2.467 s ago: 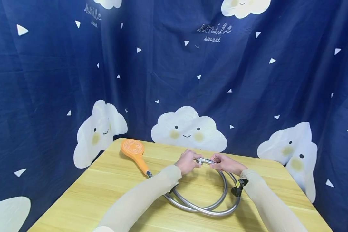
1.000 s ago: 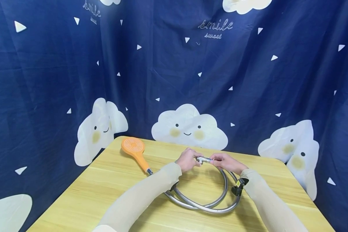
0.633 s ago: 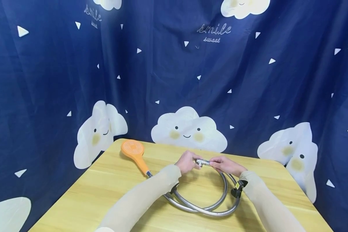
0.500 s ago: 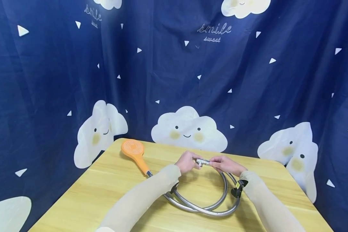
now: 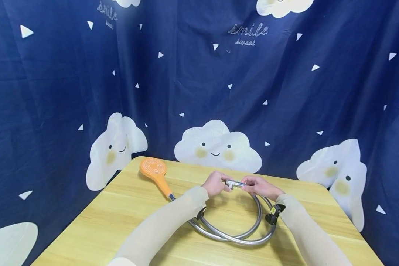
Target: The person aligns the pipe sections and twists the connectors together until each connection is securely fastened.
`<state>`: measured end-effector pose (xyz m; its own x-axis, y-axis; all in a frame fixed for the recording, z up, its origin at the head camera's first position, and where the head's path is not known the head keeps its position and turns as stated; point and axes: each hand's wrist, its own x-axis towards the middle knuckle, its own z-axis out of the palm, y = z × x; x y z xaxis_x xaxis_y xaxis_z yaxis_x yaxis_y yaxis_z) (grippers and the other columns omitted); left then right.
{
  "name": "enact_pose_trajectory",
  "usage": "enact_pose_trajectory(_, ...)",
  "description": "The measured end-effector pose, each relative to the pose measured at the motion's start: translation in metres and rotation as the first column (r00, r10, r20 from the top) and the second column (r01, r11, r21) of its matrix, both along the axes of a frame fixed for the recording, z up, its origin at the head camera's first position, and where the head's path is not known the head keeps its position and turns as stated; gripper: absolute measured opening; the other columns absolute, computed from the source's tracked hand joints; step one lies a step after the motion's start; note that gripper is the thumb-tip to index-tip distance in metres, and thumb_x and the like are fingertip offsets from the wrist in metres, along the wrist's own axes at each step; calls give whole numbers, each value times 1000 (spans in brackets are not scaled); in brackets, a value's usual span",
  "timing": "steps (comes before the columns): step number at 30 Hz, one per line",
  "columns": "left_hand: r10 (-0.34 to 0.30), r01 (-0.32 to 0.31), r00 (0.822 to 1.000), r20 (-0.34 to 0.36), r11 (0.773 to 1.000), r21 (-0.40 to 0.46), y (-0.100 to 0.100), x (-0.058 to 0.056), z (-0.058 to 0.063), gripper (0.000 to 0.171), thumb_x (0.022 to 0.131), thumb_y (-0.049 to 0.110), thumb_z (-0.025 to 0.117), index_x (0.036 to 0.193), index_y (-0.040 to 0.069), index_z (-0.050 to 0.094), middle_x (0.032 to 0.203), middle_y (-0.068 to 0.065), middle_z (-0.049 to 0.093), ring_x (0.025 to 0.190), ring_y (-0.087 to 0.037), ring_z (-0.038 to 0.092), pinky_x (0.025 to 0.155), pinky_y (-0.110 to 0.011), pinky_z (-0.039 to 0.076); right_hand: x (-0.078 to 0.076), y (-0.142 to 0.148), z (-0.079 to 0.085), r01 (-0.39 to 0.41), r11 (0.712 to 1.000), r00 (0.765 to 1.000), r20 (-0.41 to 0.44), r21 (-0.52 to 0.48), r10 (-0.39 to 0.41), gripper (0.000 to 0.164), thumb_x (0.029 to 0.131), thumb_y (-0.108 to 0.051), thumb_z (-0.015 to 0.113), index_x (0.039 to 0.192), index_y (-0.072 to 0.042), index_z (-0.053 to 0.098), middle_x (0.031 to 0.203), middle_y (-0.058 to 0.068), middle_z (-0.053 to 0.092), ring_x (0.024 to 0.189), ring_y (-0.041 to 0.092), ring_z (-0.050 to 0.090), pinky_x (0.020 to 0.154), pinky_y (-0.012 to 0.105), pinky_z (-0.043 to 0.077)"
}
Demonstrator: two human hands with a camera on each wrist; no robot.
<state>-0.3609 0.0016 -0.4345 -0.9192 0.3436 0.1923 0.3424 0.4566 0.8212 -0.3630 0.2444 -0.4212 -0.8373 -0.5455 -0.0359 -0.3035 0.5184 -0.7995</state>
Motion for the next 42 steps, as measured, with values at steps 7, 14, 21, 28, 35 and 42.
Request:
enact_pose_trajectory(7, -12, 12, 1000, 24, 1000, 4, 1, 1, 0, 41, 71, 4, 87, 108, 21, 79, 108, 2, 77, 96, -8, 64, 90, -30, 52, -1, 2, 1, -46, 998, 999, 10, 49, 46, 30, 104, -26, 56, 114, 1, 64, 69, 9, 47, 59, 25, 43, 55, 25, 38)
enact_pose_trajectory(14, -13, 13, 999, 41, 1000, -12, -1, 1, 3, 42, 72, 5, 87, 109, 24, 79, 108, 3, 76, 97, -10, 63, 91, -33, 52, 0, -1, 8, -54, 996, 997, 53, 76, 50, 47, 107, -32, 50, 100, 14, 61, 66, 10, 48, 59, 31, 42, 57, 28, 38)
enact_pose_trajectory(21, -16, 16, 999, 31, 1000, -17, -2, 2, 6, 43, 73, 4, 86, 110, 24, 78, 113, 2, 76, 103, -12, 64, 96, -36, 51, 2, -4, 8, 2, 999, 999, 41, 45, -4, 32, 101, -25, 62, 115, 3, 61, 67, 5, 48, 59, 25, 42, 56, 28, 36)
enact_pose_trajectory(28, -6, 7, 999, 33, 1000, -20, -1, 1, 7, 42, 74, 6, 86, 111, 25, 78, 115, 3, 75, 107, -13, 63, 99, -38, 50, 2, -5, 4, 5, 1000, 1000, -17, 3, -5, 30, 99, -19, 64, 116, 6, 59, 72, 4, 48, 62, 20, 45, 56, 27, 37)
enact_pose_trajectory(35, -13, 13, 1000, 28, 1000, -1, 0, 0, 7, 43, 73, 5, 85, 112, 23, 78, 114, 2, 75, 105, -12, 63, 94, -35, 51, 5, -3, 5, 12, 1000, 1000, 0, 20, -12, 37, 106, -27, 52, 113, 8, 61, 76, 12, 54, 71, 29, 53, 62, 33, 45)
enact_pose_trajectory(42, -13, 13, 999, 34, 1000, -7, 2, 0, 6, 43, 74, 3, 86, 111, 22, 78, 114, 2, 76, 105, -12, 63, 92, -32, 51, 5, -4, 5, 36, 998, 999, 7, 43, -36, 40, 105, -34, 53, 114, 4, 64, 71, 8, 53, 65, 23, 51, 59, 31, 44)
